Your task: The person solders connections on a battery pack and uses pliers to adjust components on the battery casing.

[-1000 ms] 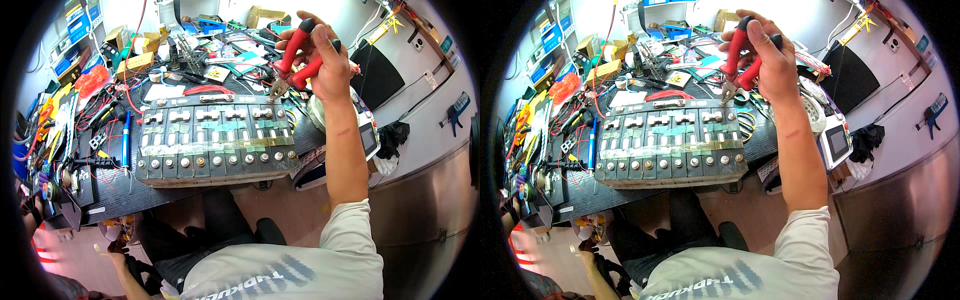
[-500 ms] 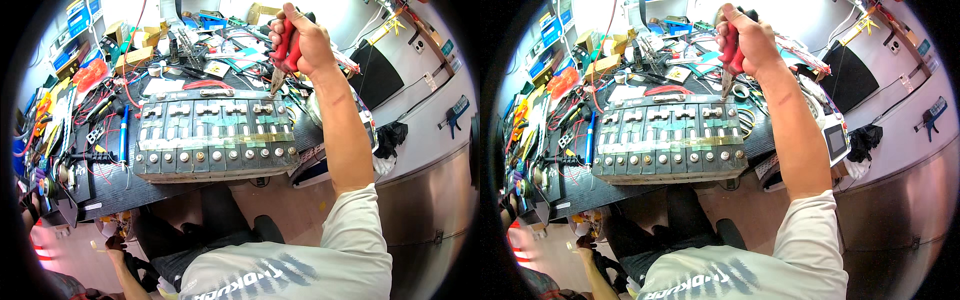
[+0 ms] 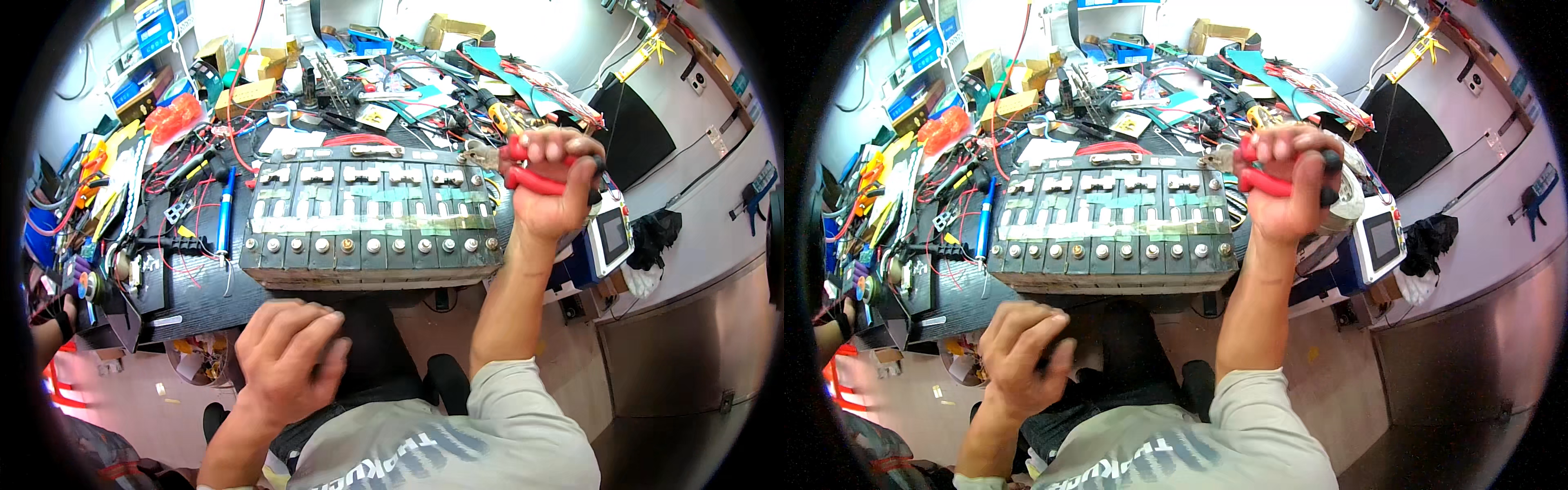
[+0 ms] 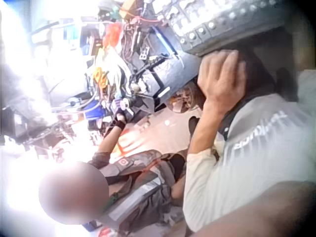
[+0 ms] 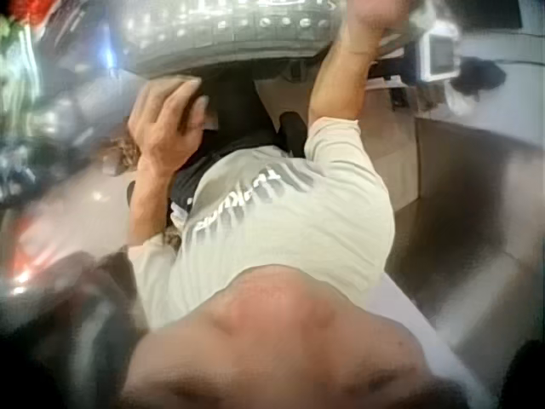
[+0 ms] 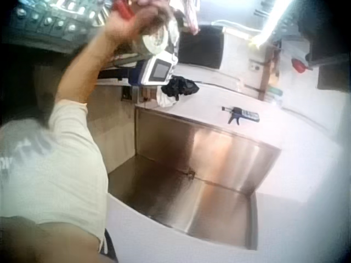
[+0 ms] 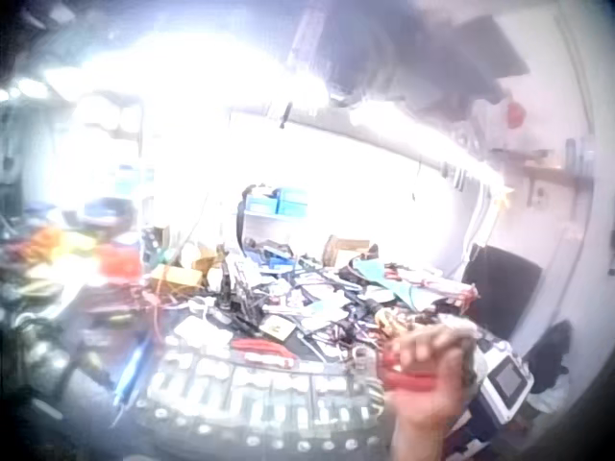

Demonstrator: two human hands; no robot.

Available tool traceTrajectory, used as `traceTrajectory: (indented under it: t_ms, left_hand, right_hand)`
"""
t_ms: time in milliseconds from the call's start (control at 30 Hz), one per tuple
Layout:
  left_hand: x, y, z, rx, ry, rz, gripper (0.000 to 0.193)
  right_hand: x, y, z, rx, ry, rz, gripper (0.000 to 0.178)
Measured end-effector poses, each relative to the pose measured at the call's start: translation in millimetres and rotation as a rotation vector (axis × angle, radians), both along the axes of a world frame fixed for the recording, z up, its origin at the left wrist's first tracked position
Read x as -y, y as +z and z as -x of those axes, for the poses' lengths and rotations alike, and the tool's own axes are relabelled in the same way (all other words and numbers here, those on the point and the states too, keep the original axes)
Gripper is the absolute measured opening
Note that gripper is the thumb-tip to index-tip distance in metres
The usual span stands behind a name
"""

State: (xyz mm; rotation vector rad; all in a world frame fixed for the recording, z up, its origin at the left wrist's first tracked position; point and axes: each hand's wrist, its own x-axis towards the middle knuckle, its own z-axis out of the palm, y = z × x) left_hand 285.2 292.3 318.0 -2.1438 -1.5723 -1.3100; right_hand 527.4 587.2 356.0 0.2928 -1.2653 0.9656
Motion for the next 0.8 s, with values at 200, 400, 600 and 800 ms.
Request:
traceTrajectory:
  t_ms: [200,400,600,800]
  left_hand:
    - [-67,27,-22,-0.181,-0.033,-0.112,0.044]
    - [-107,35,-36,-0.267,0.049,0.099,0.066]
    - [-110,34,-41,-0.272,0.062,0.196,0.067]
    - [-93,32,-44,-0.108,-0.089,-0.006,0.051]
  right_hand:
    - [-12,-40,-20,-0.341,0.023,0.247,0.045]
    - [-10,-56,-33,-0.483,0.153,0.457,0.058]
    - [-27,-11,-118,-0.760,-0.136,0.411,0.071]
    - [40,56,-133,-0.388,0.186,0.190,0.047]
